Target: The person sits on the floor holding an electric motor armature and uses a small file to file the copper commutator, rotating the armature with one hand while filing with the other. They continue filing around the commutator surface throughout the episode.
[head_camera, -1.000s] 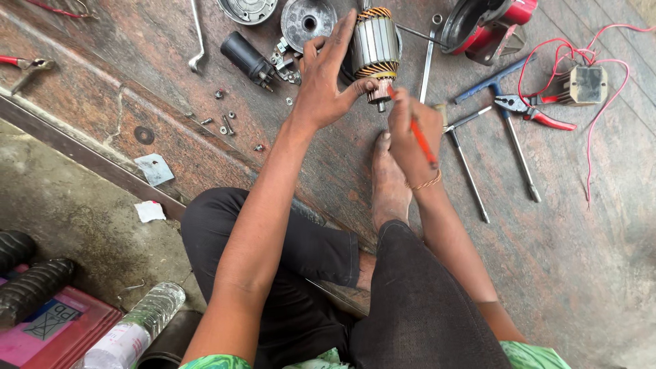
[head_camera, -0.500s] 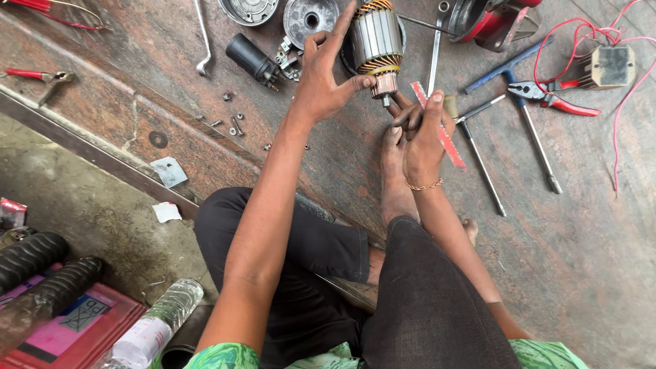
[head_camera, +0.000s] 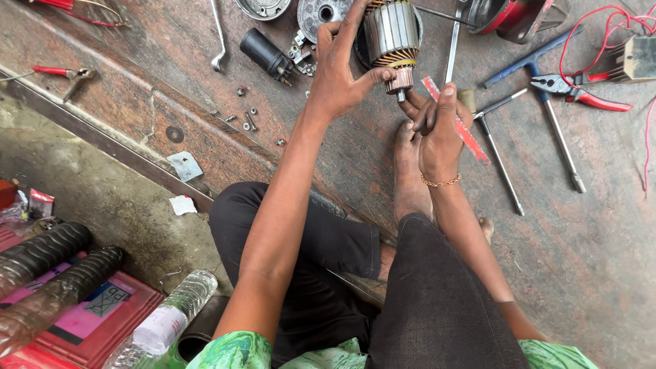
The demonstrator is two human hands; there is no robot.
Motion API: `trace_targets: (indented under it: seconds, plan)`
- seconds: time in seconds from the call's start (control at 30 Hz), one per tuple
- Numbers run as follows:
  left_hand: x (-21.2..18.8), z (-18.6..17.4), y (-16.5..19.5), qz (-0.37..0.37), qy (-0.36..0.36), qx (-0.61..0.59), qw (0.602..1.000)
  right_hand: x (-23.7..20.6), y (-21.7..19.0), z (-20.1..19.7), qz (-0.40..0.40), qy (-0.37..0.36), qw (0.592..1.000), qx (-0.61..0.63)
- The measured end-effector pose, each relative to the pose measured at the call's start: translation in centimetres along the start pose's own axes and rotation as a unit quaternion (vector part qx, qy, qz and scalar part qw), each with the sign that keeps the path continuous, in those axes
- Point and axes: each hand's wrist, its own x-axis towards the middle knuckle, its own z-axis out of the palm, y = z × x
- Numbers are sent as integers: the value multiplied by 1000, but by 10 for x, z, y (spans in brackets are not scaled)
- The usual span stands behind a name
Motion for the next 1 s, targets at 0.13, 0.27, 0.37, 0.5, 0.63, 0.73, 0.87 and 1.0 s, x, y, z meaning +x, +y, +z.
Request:
trace_targets:
  seconds: [0.13,0.27,0.37,0.5,0.63,0.73,0.87,1.0]
  plan:
    - [-1,2,-5,14,-15,32,999,0,-7,-1,-11,-49,994,-96]
    - [-3,3,-11,26,-31,11,999,-1,-12,10,-44,-31,968,-244]
    - [-4,7,-14,-29,-36,-52,998,-2,-20,17,-34,-27,950,-310]
    - [-5,10,-22,-39,-47,-55,997,-4,-32,22,-29,-14,916,-399]
    - [-7,11,-29,-45,-49,-45,997,-7,-43,30,-86,-24,871,-484]
    - [-8,11,-26,-45,-40,-42,997,-9,-54,34,-147,-64,830,-534]
    - [-7,10,-23,-65,-44,-53,996,-3,-59,37,-151,-67,783,-600]
    - [-1,14,-26,-38,-27,-25,999,2,-44,31,-170,-66,772,-609]
